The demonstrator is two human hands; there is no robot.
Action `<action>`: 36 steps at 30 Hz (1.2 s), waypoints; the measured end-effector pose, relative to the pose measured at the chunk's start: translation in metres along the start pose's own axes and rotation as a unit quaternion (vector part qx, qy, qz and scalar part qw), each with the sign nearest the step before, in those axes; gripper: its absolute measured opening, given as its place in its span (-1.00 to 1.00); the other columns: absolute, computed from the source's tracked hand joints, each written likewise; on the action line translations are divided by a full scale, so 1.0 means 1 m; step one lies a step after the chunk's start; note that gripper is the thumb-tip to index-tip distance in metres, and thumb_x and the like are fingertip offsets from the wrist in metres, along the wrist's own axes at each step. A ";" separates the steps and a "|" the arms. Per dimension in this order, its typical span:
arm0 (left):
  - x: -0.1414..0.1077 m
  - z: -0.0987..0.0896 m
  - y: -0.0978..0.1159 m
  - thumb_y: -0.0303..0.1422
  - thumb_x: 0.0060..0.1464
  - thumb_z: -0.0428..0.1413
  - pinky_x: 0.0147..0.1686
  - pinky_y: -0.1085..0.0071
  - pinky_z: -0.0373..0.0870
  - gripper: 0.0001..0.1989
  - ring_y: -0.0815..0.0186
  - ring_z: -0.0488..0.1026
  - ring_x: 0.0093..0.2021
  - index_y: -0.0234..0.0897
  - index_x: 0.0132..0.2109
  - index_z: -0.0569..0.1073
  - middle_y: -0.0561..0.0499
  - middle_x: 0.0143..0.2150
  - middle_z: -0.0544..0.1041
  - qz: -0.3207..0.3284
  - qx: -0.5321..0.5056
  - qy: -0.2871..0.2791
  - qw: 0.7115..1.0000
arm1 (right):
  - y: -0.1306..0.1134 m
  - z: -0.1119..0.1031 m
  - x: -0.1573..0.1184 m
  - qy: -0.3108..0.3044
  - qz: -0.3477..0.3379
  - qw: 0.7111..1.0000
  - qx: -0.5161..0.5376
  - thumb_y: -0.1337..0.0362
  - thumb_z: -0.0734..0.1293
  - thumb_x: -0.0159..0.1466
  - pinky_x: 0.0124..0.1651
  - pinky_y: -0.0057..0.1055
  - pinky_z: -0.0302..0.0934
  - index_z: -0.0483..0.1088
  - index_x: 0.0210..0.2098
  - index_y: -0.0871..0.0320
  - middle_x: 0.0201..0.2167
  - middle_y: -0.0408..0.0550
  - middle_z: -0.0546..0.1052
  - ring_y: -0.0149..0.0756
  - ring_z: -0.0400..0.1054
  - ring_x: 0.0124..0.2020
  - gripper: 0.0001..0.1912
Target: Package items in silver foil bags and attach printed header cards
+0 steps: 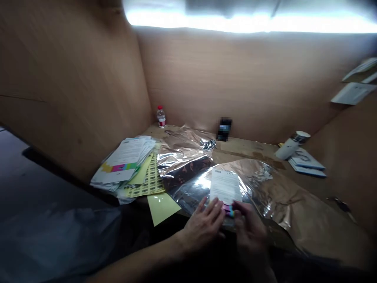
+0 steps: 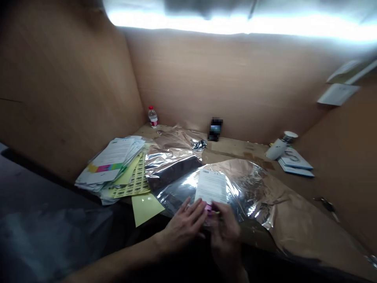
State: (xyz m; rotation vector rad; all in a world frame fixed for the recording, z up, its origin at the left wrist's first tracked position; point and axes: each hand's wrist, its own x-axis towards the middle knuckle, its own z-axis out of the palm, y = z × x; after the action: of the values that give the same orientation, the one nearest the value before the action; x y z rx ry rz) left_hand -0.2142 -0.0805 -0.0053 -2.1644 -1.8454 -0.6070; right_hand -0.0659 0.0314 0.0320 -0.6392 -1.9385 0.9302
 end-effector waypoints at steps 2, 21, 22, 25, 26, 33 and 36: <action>-0.035 -0.005 0.014 -0.32 0.43 -0.03 0.18 0.19 0.38 -0.71 0.13 0.53 0.11 -0.34 0.10 0.50 -0.16 0.08 0.62 0.022 -0.112 0.023 0.993 | -0.010 0.031 0.003 -0.179 -0.025 0.983 0.039 0.29 0.20 0.46 -0.05 -0.26 0.40 0.47 0.07 0.04 -0.09 0.02 0.54 -0.17 0.46 -0.09 -0.73; -0.155 -0.034 -0.057 -0.06 0.07 0.34 -0.26 0.38 0.48 -0.59 0.17 0.54 -0.26 -0.31 -0.12 0.57 -0.04 -0.27 0.62 -0.578 -0.519 0.308 0.549 | -0.044 0.166 0.022 -0.449 -0.176 0.861 -0.164 0.51 0.29 0.27 0.06 -0.22 0.21 0.45 -0.17 0.08 -0.09 -0.04 0.45 -0.16 0.28 -0.03 -0.76; -0.155 -0.033 -0.060 -0.06 0.05 0.35 -0.26 0.38 0.49 -0.59 0.17 0.55 -0.26 -0.31 -0.13 0.57 -0.04 -0.28 0.62 -0.578 -0.514 0.309 0.554 | -0.045 0.166 0.023 -0.449 -0.170 0.862 -0.160 0.51 0.30 0.25 0.07 -0.21 0.21 0.44 -0.14 0.08 -0.06 -0.03 0.45 -0.14 0.28 -0.01 -0.74; -0.159 -0.031 -0.066 -0.06 0.08 0.34 -0.25 0.39 0.50 -0.61 0.20 0.55 -0.27 -0.30 -0.15 0.58 -0.04 -0.27 0.63 -0.570 -0.503 0.304 0.574 | -0.045 0.169 0.029 -0.449 -0.162 0.866 -0.151 0.45 0.30 0.28 0.10 -0.20 0.22 0.40 -0.03 0.09 0.04 0.02 0.44 -0.13 0.29 0.07 -0.72; -0.160 -0.030 -0.067 -0.06 0.09 0.33 -0.24 0.40 0.51 -0.61 0.21 0.55 -0.27 -0.30 -0.16 0.58 -0.04 -0.27 0.64 -0.568 -0.500 0.302 0.580 | -0.044 0.171 0.030 -0.448 -0.167 0.864 -0.158 0.43 0.29 0.32 0.10 -0.21 0.22 0.39 -0.03 0.09 0.06 0.03 0.44 -0.13 0.29 0.08 -0.75; -0.156 -0.033 -0.066 -0.02 0.06 0.34 -0.25 0.39 0.52 -0.58 0.21 0.57 -0.28 -0.32 -0.18 0.57 -0.05 -0.28 0.65 -0.581 -0.492 0.304 0.573 | -0.054 0.184 0.031 -0.447 -0.199 0.855 -0.171 0.34 0.21 0.43 0.02 -0.16 0.25 0.38 -0.14 0.13 0.02 0.13 0.47 -0.08 0.30 0.04 -0.88; -0.160 -0.034 -0.068 -0.01 0.06 0.32 -0.27 0.39 0.51 -0.57 0.19 0.58 -0.28 -0.31 -0.18 0.57 -0.05 -0.27 0.66 -0.591 -0.472 0.297 0.583 | -0.055 0.150 0.042 -0.407 -0.072 0.911 -0.007 0.28 0.20 0.45 -0.06 -0.27 0.30 0.35 -0.19 0.10 -0.16 0.00 0.50 -0.22 0.36 -0.14 -0.88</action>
State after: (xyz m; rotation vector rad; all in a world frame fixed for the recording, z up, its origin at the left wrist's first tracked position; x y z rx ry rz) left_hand -0.3052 -0.2242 -0.0534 -0.1915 -2.4627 -2.5875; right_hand -0.2213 -0.0245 0.0454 -0.0855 -2.6746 1.2018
